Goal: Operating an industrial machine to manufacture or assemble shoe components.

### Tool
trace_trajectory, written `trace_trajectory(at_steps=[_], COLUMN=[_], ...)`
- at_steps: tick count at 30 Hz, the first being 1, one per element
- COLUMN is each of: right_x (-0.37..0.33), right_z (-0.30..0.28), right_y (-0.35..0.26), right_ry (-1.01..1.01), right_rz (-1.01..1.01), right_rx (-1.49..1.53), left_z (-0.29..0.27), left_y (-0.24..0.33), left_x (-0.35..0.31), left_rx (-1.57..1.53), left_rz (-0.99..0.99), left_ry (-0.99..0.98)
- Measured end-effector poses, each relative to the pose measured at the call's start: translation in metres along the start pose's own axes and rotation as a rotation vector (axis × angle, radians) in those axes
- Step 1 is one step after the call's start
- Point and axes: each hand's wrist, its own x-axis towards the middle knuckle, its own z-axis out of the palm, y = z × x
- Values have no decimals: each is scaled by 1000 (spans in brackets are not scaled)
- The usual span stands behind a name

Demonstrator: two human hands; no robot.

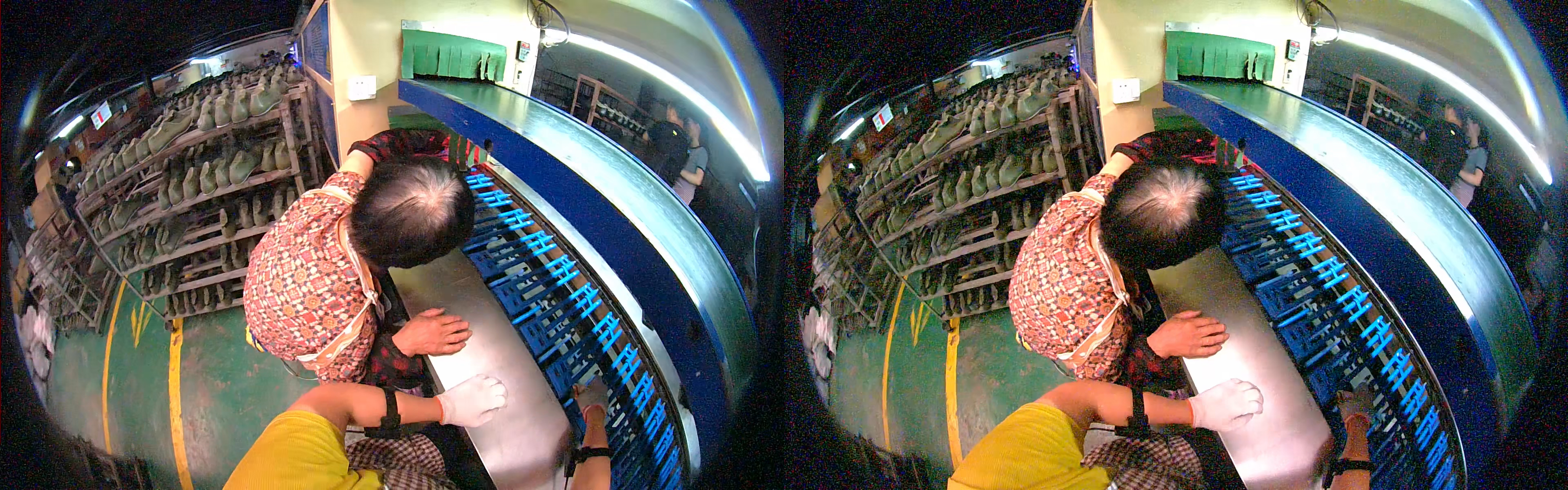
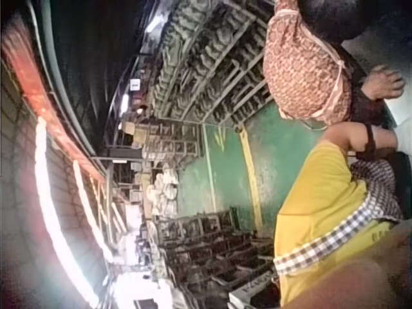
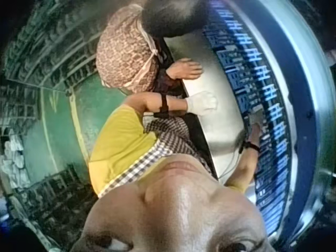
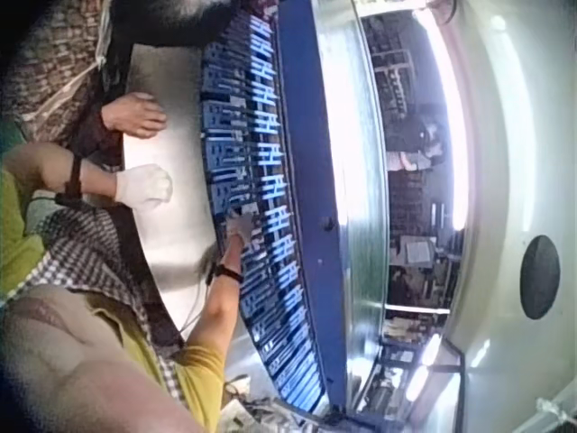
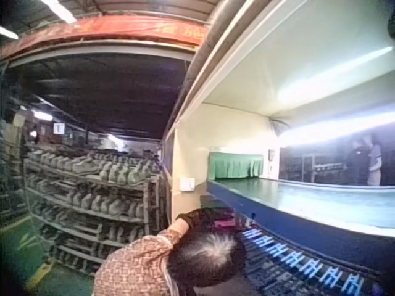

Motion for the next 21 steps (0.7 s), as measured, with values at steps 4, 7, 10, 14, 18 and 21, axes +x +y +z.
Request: trace_trajectory(at_steps=[4, 7, 10, 14, 18, 21], right_x=[-28, -36, -40, -38, -34, -28], right_z=[-20, -40, -56, -58, -43, -36], right_y=[-7, -12, -10, -3, 10, 19], right_ry=[19, 46, 3, 20, 215, 179], right_rz=[-150, 40, 176, 292, 146, 279], right_rx=[-217, 12, 75, 120, 107, 115], left_z=[-3, -5, -6, -1, 11, 22], left_y=[8, 13, 20, 21, 12, 7], left_x=[-4, 1, 9, 17, 27, 32], left_rx=[-46, -67, -75, -97, -74, -63], left_rz=[-12, -29, -48, -6, 14, -31], left_ry=[-8, 2, -8, 46, 54, -26])
